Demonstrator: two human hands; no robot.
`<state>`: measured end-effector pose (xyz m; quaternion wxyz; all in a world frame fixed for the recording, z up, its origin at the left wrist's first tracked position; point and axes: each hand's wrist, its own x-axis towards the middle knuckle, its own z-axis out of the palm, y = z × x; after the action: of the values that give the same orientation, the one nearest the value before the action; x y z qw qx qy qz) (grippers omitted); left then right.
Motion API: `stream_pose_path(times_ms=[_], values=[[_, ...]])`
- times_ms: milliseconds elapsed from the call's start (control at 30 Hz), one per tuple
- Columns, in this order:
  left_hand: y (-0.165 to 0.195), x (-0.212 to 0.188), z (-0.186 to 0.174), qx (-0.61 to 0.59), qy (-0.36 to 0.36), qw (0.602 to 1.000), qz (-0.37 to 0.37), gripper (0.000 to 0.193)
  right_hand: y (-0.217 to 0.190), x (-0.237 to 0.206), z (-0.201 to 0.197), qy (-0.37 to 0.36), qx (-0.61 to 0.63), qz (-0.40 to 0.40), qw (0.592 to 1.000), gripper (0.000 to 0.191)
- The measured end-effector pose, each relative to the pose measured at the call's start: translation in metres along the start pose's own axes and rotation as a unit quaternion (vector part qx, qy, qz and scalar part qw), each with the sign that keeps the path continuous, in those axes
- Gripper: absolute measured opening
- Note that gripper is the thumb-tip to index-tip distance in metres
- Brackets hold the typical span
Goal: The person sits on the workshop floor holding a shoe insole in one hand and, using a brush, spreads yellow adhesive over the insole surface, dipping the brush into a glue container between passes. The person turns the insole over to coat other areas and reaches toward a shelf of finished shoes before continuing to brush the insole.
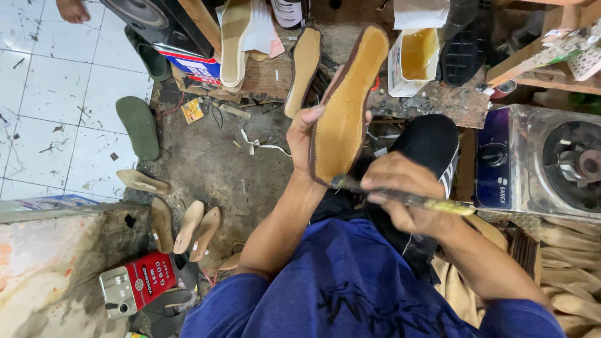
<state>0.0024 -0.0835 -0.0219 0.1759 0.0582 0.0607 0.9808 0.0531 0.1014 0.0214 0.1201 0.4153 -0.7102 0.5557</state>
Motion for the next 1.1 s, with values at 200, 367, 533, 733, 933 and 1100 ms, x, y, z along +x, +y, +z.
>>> stream_pose_path(times_ms=[200, 367, 533, 733, 933, 1100], values=[[-0.005, 0.015, -0.004, -0.062, 0.036, 0.993, 0.094, 0.07, 0.009, -0.022, 0.029, 0.151, -0.176, 0.099, 0.968, 0.026], [-0.003, 0.017, -0.007, 0.022, -0.038, 0.983, 0.176, 0.063, 0.003, -0.032, 0.049, 0.086, -0.126, -0.073, 0.986, 0.029], [-0.008, 0.017, 0.002, 0.046, 0.01, 0.972, 0.231, 0.074, -0.002, -0.03, 0.042, 0.151, -0.183, -0.034, 0.971, 0.027], [-0.005, 0.012, 0.017, 0.09, -0.027, 0.987, 0.127, 0.07, 0.003, -0.008, 0.018, 0.09, -0.016, 0.038, 0.995, 0.018], [-0.005, 0.005, 0.025, 0.07, 0.012, 0.997, 0.022, 0.083, 0.016, 0.01, 0.002, 0.075, -0.153, 0.033, 0.985, 0.016], [-0.007, -0.003, 0.016, 0.052, -0.044, 0.998, -0.011, 0.078, 0.023, 0.014, -0.014, 0.033, -0.072, 0.063, 0.995, 0.013]])
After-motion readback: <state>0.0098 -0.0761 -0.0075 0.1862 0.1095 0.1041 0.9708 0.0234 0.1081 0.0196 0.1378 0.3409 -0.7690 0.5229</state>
